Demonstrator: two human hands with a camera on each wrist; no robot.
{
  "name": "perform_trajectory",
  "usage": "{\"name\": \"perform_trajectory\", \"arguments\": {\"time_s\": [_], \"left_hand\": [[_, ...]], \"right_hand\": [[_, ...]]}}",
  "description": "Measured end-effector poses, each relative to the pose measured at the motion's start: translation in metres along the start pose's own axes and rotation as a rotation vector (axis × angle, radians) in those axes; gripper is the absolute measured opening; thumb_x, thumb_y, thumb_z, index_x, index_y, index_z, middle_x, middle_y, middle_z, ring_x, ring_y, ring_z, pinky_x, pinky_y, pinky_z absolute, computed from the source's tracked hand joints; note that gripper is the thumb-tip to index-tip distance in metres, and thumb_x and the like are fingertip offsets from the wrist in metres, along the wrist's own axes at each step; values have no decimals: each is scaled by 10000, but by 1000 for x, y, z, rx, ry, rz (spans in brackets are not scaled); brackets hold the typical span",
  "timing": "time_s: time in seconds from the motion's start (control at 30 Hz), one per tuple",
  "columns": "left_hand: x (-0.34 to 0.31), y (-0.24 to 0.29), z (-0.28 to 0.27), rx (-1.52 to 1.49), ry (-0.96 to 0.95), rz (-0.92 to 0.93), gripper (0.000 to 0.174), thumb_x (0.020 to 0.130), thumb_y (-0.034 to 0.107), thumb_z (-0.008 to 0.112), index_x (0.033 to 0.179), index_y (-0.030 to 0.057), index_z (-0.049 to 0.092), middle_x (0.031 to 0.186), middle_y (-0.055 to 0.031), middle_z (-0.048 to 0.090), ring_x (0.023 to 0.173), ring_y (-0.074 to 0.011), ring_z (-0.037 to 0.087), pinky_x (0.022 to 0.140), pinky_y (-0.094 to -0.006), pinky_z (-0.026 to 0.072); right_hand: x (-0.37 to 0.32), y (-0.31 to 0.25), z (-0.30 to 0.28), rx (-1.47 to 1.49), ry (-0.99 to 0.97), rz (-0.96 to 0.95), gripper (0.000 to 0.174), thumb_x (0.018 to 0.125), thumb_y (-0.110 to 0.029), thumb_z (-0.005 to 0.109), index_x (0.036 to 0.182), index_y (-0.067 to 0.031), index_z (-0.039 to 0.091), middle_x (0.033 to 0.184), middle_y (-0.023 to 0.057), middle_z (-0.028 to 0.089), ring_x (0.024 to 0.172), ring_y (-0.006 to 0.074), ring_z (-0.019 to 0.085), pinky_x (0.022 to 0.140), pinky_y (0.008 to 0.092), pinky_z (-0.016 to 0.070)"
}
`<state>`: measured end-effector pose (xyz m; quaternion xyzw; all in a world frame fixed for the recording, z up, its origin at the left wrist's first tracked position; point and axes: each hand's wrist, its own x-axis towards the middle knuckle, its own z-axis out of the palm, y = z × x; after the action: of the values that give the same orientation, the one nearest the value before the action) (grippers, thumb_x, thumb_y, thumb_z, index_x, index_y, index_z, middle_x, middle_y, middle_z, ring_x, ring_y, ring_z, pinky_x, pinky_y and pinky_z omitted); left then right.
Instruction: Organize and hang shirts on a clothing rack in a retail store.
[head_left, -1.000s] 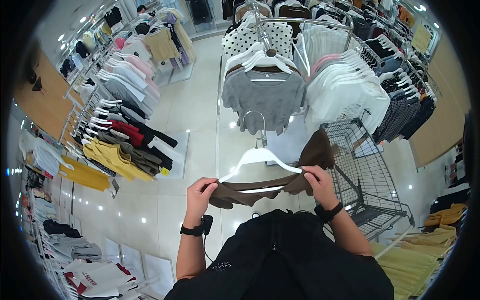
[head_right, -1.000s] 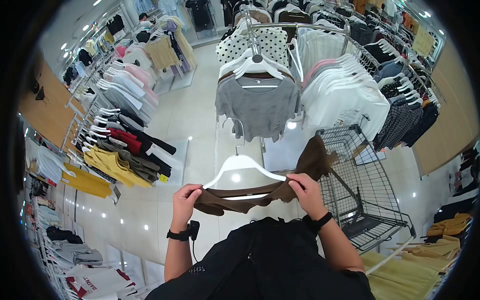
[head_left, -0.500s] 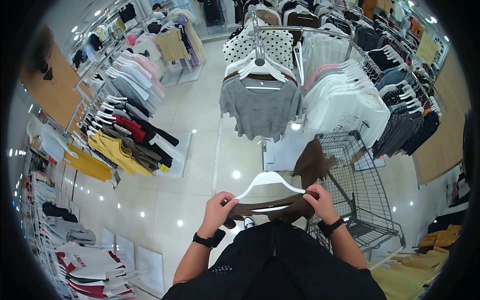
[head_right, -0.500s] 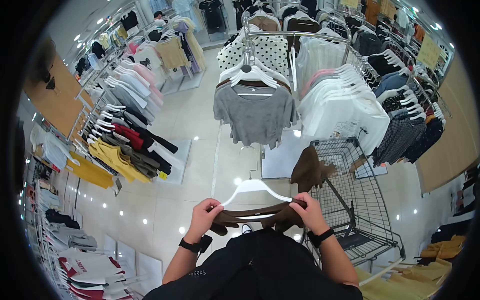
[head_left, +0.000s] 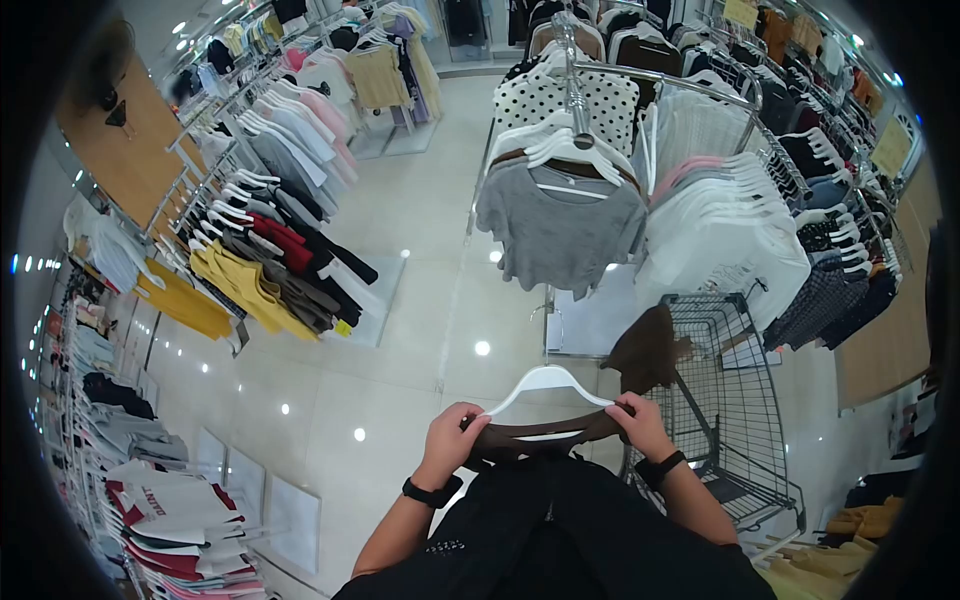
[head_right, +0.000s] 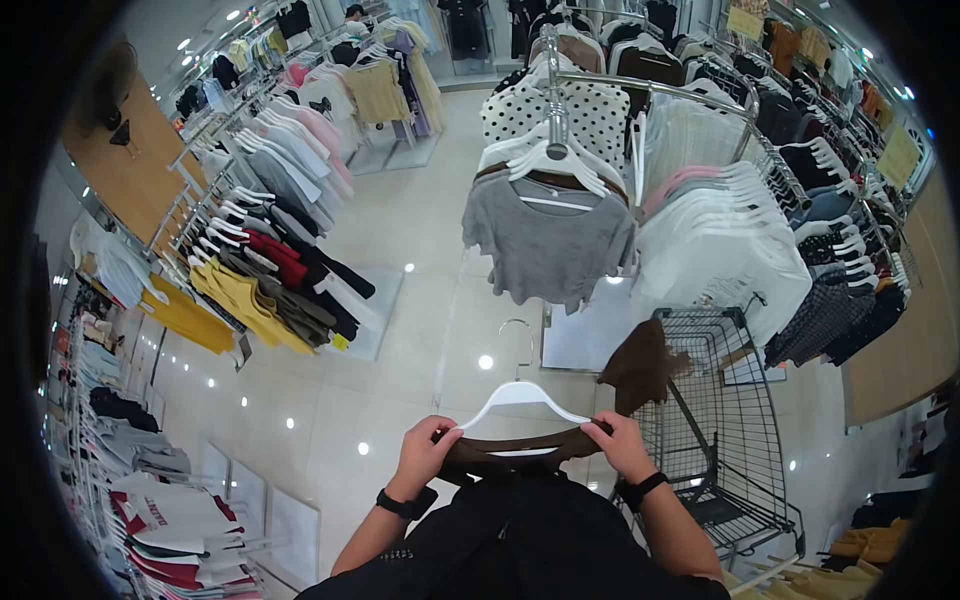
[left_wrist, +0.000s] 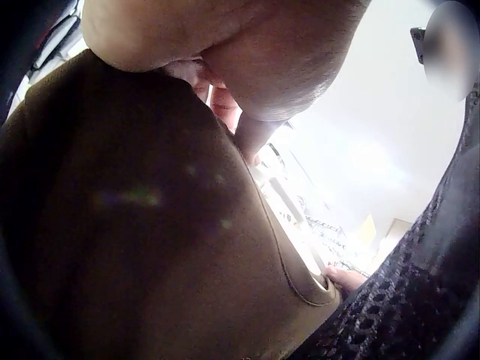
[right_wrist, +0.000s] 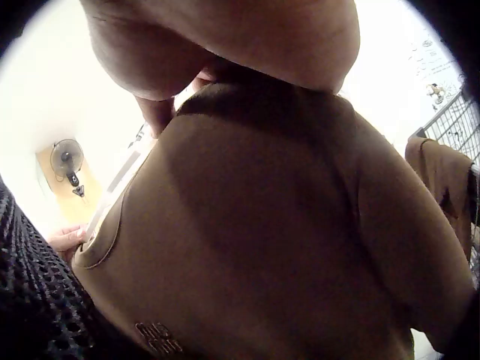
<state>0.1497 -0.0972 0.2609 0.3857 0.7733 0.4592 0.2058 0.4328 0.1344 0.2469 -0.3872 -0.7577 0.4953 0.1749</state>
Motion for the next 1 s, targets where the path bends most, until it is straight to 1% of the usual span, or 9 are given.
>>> {"name": "perform_trajectory", "arguments": {"time_s": [0.23,0.3,0.33,0.4,0.5,0.63,0.67,0.83,1.0], "left_hand": [[56,-26,-36,16,-43,-20,171,894,161,761,961,14,707,852,-82,707,737,-172,652,700,-307,530],[81,-22,-39,6,-62,8,161,895,153,764,957,17,704,844,-77,705,726,-160,643,692,-307,526],[94,-13,-41,3,-107,-14,197,900,211,757,979,37,708,911,-107,704,775,-256,678,718,-335,538],[125,-2,-35,9,-106,61,189,898,202,761,974,38,705,903,-104,698,765,-254,673,708,-332,536],[174,18,-23,22,-85,167,174,893,183,767,962,38,700,882,-99,685,745,-250,665,688,-329,530],[241,50,-4,1,-48,267,160,878,158,779,948,40,696,848,-92,668,726,-245,656,665,-330,519],[256,58,1,34,-27,323,153,871,138,784,946,38,696,840,-89,666,719,-233,652,657,-326,512],[313,88,25,45,8,310,147,870,112,784,941,24,691,837,-86,669,717,-213,649,650,-315,505],[346,79,51,82,74,305,141,883,77,769,964,15,671,860,-97,666,722,-237,653,650,-328,508]], "right_hand": [[38,-24,39,-33,81,-29,251,905,-224,760,935,19,708,735,111,683,654,160,623,627,302,483],[46,-22,40,35,119,-28,250,893,-215,766,929,25,705,731,116,679,651,161,624,621,302,482],[51,-25,36,16,157,-31,243,884,-205,770,923,26,703,731,117,676,653,160,622,621,303,482],[72,-30,26,-9,270,-97,216,853,-164,782,899,28,694,724,111,662,645,164,607,616,303,477],[108,-42,0,-16,348,-89,202,842,-144,788,877,27,686,714,102,649,632,176,596,608,305,471],[164,-56,-44,-50,424,-156,192,825,-111,795,870,22,665,714,95,629,633,177,584,601,311,462],[179,-56,-55,-38,430,-214,189,817,-100,797,870,19,659,730,95,629,647,185,588,612,310,462],[256,-52,-104,-23,385,-306,202,804,-127,807,869,4,668,771,113,645,694,250,613,647,337,475],[319,-40,-130,-42,266,-374,231,819,-183,816,886,-9,679,823,118,655,742,291,632,670,364,490]]}}
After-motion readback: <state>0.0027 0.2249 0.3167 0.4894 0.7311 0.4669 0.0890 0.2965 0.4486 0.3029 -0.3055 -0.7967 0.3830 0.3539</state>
